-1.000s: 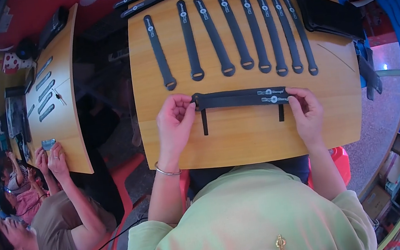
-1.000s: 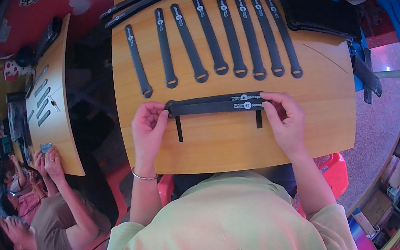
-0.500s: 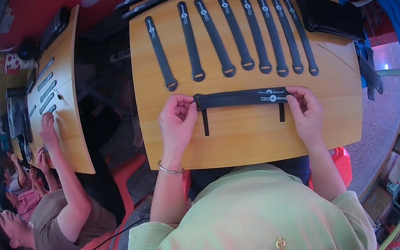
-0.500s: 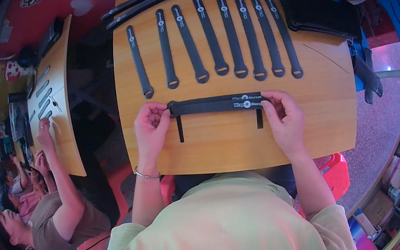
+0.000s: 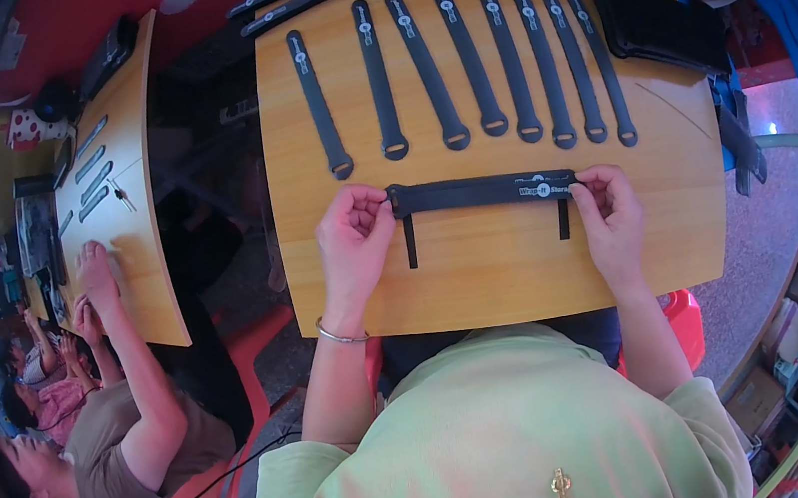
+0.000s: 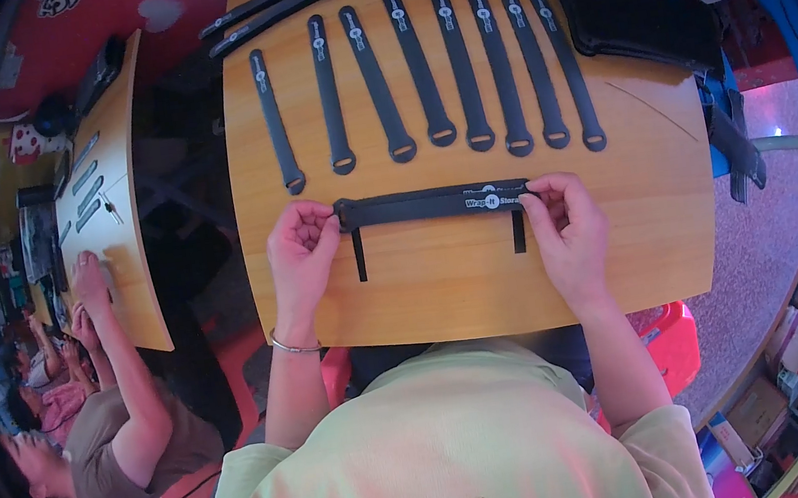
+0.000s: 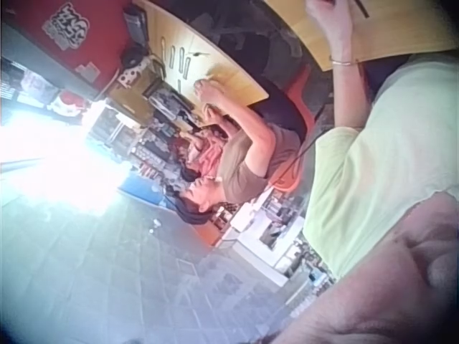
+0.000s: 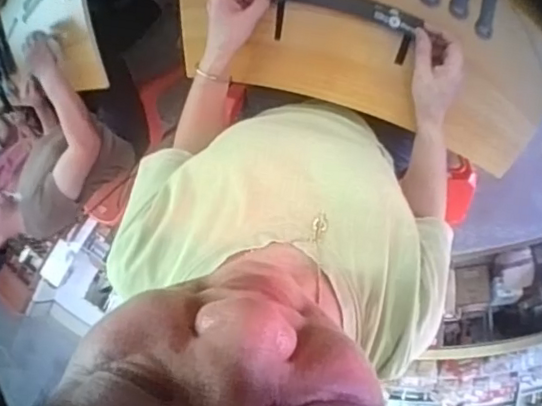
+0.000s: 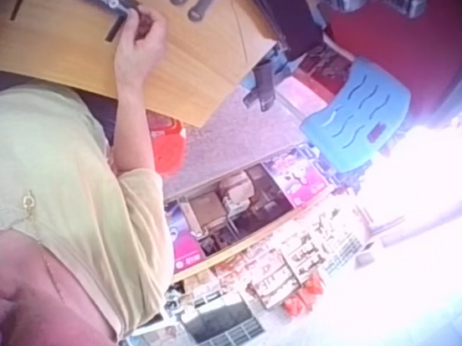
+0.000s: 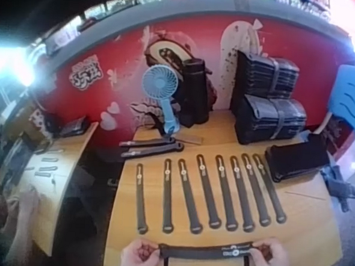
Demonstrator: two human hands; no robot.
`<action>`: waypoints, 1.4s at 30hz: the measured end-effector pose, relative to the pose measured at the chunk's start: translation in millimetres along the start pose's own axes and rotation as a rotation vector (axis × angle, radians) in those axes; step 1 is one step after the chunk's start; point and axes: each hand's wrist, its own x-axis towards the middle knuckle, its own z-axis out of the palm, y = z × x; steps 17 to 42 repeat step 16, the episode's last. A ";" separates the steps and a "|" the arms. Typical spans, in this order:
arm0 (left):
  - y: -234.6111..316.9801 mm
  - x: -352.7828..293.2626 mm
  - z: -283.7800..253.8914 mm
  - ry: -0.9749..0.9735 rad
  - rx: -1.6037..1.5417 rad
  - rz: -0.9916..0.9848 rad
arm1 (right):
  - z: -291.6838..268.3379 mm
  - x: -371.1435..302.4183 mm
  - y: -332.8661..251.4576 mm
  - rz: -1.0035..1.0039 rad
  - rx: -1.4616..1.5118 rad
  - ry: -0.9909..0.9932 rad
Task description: The person is assembling black plastic straps by inserting a thin, flexible plastic rod into them.
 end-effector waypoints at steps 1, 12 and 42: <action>0.0 0.2 0.1 0.000 0.000 -0.001 | 0.2 -0.1 -0.1 0.004 0.004 0.003; -4.1 2.1 2.7 0.010 0.012 -0.002 | -0.5 0.7 -2.1 0.019 -0.043 0.008; -5.8 3.6 6.4 0.004 0.007 0.004 | -2.0 0.0 -2.1 0.067 -0.106 -0.016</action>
